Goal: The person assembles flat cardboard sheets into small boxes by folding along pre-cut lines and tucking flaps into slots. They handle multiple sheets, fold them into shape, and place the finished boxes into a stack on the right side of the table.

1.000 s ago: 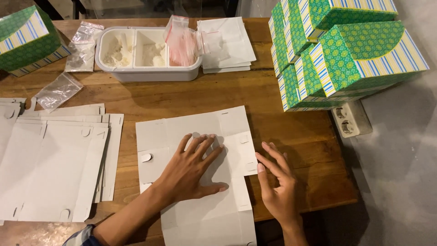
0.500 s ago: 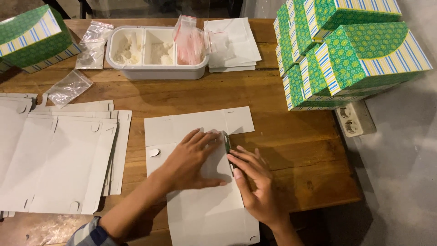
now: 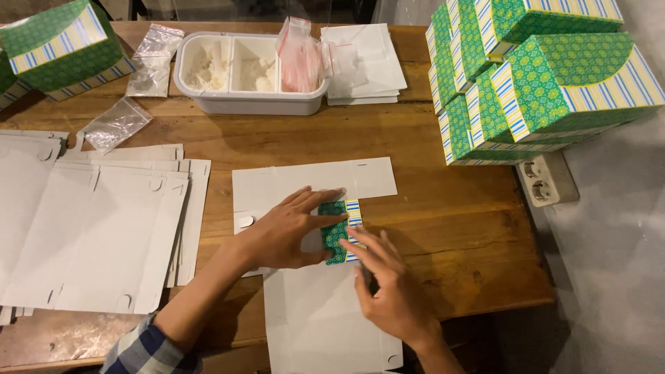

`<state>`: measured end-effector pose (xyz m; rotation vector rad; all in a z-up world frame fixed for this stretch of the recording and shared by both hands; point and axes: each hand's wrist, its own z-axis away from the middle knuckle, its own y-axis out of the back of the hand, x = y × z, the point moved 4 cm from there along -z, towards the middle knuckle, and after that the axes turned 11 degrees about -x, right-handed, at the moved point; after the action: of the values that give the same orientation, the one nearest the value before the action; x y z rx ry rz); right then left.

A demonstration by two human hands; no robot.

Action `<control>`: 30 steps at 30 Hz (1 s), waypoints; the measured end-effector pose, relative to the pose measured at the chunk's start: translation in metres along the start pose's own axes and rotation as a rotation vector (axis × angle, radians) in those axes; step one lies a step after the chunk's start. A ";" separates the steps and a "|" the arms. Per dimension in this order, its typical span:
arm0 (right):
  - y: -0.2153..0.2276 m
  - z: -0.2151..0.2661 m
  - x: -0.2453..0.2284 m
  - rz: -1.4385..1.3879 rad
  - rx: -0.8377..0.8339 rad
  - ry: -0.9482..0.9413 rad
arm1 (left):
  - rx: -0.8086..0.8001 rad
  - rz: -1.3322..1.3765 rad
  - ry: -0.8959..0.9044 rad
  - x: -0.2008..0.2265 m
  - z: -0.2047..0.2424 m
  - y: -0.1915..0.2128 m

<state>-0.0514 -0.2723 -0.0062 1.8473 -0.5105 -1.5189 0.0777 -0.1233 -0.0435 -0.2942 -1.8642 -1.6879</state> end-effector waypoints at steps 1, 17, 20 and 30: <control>0.005 0.002 0.002 0.001 0.002 -0.001 | 0.000 -0.001 -0.002 0.000 0.000 -0.001; 0.023 0.022 0.034 0.123 0.111 -0.119 | 0.077 -0.318 -0.026 0.017 -0.007 -0.020; 0.020 0.016 0.036 0.217 0.118 -0.193 | 0.114 -0.359 0.001 0.020 -0.007 -0.023; -0.045 0.023 0.022 0.669 -0.029 -0.122 | 0.145 -0.382 0.038 0.017 -0.007 -0.028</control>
<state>-0.0736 -0.2620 -0.0555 1.3599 -1.0347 -1.1637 0.0514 -0.1389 -0.0574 0.1628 -2.0992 -1.7697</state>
